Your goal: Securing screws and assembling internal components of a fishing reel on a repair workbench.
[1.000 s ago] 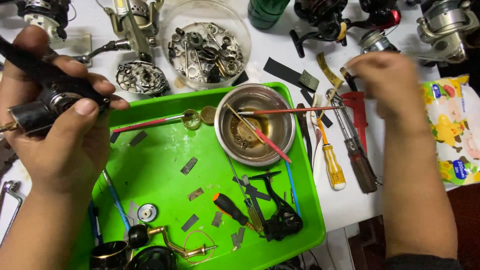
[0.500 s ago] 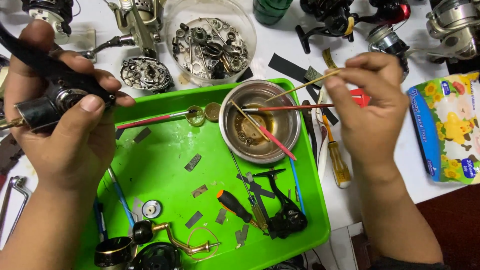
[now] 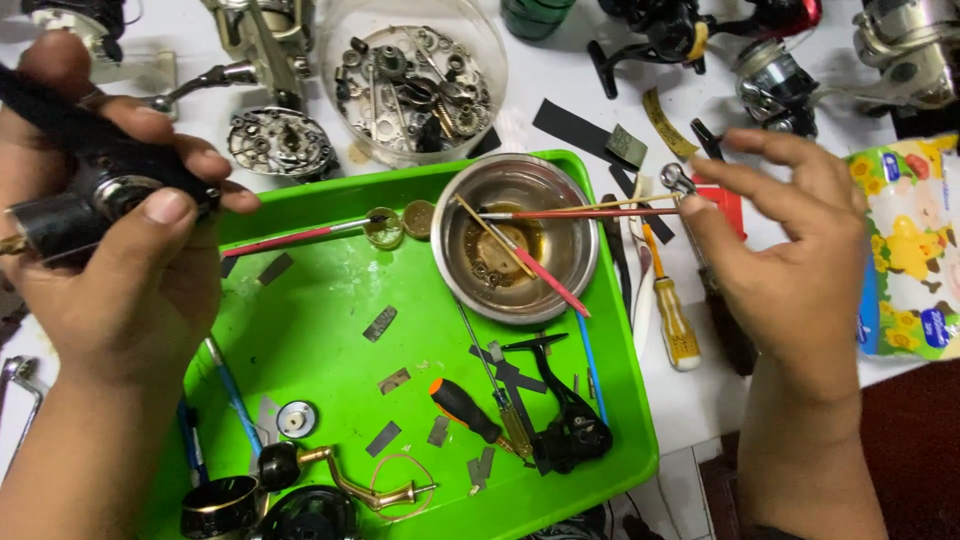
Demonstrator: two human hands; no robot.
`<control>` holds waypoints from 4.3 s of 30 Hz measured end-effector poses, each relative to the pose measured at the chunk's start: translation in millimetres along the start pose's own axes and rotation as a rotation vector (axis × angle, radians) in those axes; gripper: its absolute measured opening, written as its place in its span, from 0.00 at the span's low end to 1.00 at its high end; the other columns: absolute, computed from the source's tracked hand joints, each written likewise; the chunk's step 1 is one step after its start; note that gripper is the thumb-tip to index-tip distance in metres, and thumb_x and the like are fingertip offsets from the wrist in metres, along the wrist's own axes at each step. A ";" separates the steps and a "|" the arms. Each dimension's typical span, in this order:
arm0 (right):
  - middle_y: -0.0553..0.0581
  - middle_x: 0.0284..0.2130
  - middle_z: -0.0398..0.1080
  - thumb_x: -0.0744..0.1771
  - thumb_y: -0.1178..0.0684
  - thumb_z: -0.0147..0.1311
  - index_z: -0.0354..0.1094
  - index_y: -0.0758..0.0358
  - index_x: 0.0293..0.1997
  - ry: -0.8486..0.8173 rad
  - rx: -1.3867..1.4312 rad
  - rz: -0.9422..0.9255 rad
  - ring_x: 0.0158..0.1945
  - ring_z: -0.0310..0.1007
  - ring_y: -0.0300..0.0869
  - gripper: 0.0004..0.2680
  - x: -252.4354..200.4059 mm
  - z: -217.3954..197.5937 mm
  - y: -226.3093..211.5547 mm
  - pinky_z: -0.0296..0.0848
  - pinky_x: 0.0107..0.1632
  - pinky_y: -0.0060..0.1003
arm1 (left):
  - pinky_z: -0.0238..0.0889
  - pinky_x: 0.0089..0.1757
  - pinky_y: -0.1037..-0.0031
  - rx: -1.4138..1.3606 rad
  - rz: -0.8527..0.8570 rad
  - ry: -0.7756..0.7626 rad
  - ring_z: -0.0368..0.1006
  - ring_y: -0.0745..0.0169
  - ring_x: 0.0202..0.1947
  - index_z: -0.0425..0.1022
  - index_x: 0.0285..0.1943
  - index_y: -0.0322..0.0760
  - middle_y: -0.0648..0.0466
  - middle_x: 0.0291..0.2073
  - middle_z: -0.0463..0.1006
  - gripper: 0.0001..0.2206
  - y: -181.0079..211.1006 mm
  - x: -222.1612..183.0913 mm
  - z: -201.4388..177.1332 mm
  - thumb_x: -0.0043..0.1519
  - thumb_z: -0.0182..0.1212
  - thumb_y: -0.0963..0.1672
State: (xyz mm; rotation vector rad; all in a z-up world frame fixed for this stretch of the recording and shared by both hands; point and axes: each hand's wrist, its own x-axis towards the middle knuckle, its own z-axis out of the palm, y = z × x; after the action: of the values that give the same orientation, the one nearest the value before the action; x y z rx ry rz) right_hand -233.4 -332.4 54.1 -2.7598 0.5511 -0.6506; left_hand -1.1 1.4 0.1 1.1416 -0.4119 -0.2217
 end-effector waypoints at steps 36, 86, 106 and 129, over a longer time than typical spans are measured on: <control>0.64 0.47 0.77 0.66 0.53 0.59 0.78 0.66 0.54 -0.095 -0.187 0.454 0.48 0.74 0.56 0.13 -127.4 10.8 116.1 0.69 0.53 0.50 | 0.81 0.54 0.62 0.022 -0.078 -0.293 0.76 0.52 0.53 0.56 0.75 0.32 0.47 0.52 0.74 0.32 15.1 5.9 28.1 0.59 0.64 0.37; 0.61 0.43 0.79 0.65 0.59 0.59 0.76 0.70 0.48 -0.048 0.317 -0.262 0.45 0.80 0.46 0.09 -11.7 19.5 -139.9 0.75 0.55 0.37 | 0.65 0.55 0.70 0.484 0.371 -0.409 0.72 0.59 0.51 0.66 0.66 0.33 0.53 0.48 0.77 0.23 12.2 4.4 32.6 0.65 0.66 0.46; 0.66 0.40 0.74 0.64 0.63 0.66 0.74 0.73 0.53 0.045 0.304 -0.343 0.41 0.77 0.47 0.12 -14.2 35.1 -132.7 0.75 0.48 0.36 | 0.64 0.58 0.69 0.565 0.395 -0.414 0.73 0.55 0.54 0.62 0.70 0.31 0.49 0.51 0.75 0.26 7.2 3.7 33.8 0.65 0.66 0.45; 0.62 0.47 0.74 0.67 0.61 0.59 0.71 0.70 0.54 -0.075 0.238 -0.351 0.48 0.76 0.48 0.11 -12.2 35.8 -130.4 0.71 0.56 0.37 | 0.64 0.58 0.69 0.643 0.306 -0.457 0.76 0.60 0.52 0.64 0.69 0.32 0.53 0.48 0.80 0.28 -10.6 9.7 27.7 0.60 0.70 0.42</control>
State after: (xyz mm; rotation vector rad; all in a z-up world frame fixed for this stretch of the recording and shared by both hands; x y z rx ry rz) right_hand -187.2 -204.9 60.7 -2.6575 -0.0310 -0.6340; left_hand -3.8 -29.6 2.2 1.6355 -1.1103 -0.0766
